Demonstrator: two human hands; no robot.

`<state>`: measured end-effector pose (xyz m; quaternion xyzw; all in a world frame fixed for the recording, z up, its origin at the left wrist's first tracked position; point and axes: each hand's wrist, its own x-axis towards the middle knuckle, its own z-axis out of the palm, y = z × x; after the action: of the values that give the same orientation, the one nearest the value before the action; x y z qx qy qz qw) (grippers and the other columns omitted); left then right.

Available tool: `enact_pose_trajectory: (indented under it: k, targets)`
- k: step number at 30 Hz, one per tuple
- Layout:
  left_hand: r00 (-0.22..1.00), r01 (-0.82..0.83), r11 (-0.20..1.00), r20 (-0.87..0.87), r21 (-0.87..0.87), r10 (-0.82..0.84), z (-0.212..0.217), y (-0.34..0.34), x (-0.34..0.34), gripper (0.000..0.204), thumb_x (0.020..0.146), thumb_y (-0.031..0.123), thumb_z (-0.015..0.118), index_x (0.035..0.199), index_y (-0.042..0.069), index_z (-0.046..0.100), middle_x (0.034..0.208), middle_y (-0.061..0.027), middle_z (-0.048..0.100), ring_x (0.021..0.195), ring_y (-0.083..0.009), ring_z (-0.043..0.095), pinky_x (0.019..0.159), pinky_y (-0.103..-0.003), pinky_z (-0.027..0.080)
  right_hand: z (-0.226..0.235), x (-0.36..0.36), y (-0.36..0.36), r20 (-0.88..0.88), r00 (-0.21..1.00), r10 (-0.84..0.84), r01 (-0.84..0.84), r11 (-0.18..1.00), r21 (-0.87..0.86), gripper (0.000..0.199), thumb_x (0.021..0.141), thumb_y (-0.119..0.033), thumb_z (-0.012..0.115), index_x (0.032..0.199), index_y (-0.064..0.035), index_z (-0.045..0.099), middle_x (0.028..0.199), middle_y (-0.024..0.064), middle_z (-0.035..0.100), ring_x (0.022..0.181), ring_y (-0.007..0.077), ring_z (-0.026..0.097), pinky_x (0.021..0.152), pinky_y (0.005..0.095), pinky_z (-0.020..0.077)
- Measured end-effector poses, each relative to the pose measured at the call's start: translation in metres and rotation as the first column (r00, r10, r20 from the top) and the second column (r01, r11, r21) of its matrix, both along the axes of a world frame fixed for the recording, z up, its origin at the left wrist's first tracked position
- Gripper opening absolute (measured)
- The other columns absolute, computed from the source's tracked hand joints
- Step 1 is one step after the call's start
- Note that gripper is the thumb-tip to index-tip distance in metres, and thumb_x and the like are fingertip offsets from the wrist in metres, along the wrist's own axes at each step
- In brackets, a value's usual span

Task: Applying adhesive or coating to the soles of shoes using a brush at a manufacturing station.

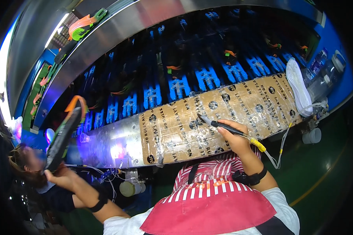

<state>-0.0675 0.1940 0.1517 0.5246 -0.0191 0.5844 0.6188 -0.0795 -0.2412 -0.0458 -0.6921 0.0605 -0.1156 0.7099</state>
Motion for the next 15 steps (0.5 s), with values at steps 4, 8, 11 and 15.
enact_pose_trajectory:
  k: [4, 8, 11, 15]
  targets:
    - [0.996, 0.0, 0.998, 0.086, -0.065, 0.006, 0.046, 0.019, 0.034, 0.06, 0.078, 0.048, 0.049, 0.117, 0.002, 0.049, 0.113, -0.0166, 0.053, 0.103, -0.0304, 0.052, 0.082, -0.045, 0.041, -0.007, 0.005, -0.006, -0.027, 0.999, -0.044, 0.044, 0.999, -0.01, 0.023, 0.076, -0.006, 0.066, 0.098, 0.0026, 0.063, 0.081, 0.0047, 0.065, 0.069, 0.0057, 0.057, 0.062, 0.0187, 0.0441]
    - [0.995, -0.043, 0.999, 0.092, -0.005, 0.044, 0.085, 0.086, 0.107, 0.053, 0.085, 0.032, 0.054, 0.113, -0.012, 0.044, 0.107, -0.0231, 0.053, 0.097, -0.0318, 0.054, 0.093, -0.041, 0.044, -0.001, 0.008, 0.007, -0.086, 0.996, 0.022, -0.019, 0.999, 0.025, 0.023, 0.076, -0.006, 0.066, 0.098, 0.0017, 0.064, 0.084, 0.0055, 0.065, 0.072, 0.0072, 0.057, 0.065, 0.02, 0.0448]
    - [0.993, 0.116, 0.992, -0.03, 0.056, -0.115, 0.087, 0.11, 0.181, 0.053, 0.079, 0.029, 0.068, 0.111, -0.007, 0.046, 0.1, -0.0134, 0.057, 0.085, -0.026, 0.06, 0.085, -0.038, 0.049, 0.0, 0.008, 0.007, -0.112, 0.993, 0.024, -0.02, 0.999, 0.033, 0.023, 0.076, -0.007, 0.065, 0.098, 0.0014, 0.064, 0.084, 0.0066, 0.066, 0.073, 0.0084, 0.058, 0.066, 0.0205, 0.045]
    - [0.956, -0.059, 0.982, -0.272, 0.177, 0.107, 0.085, 0.147, 0.264, 0.077, 0.074, 0.033, 0.073, 0.128, -0.007, 0.036, 0.11, -0.017, 0.055, 0.09, -0.0229, 0.059, 0.083, -0.033, 0.046, 0.005, 0.005, 0.006, -0.114, 0.993, -0.03, 0.029, 1.0, -0.002, 0.025, 0.075, -0.007, 0.066, 0.099, 0.0016, 0.064, 0.085, 0.0077, 0.066, 0.074, 0.009, 0.058, 0.068, 0.0208, 0.0451]
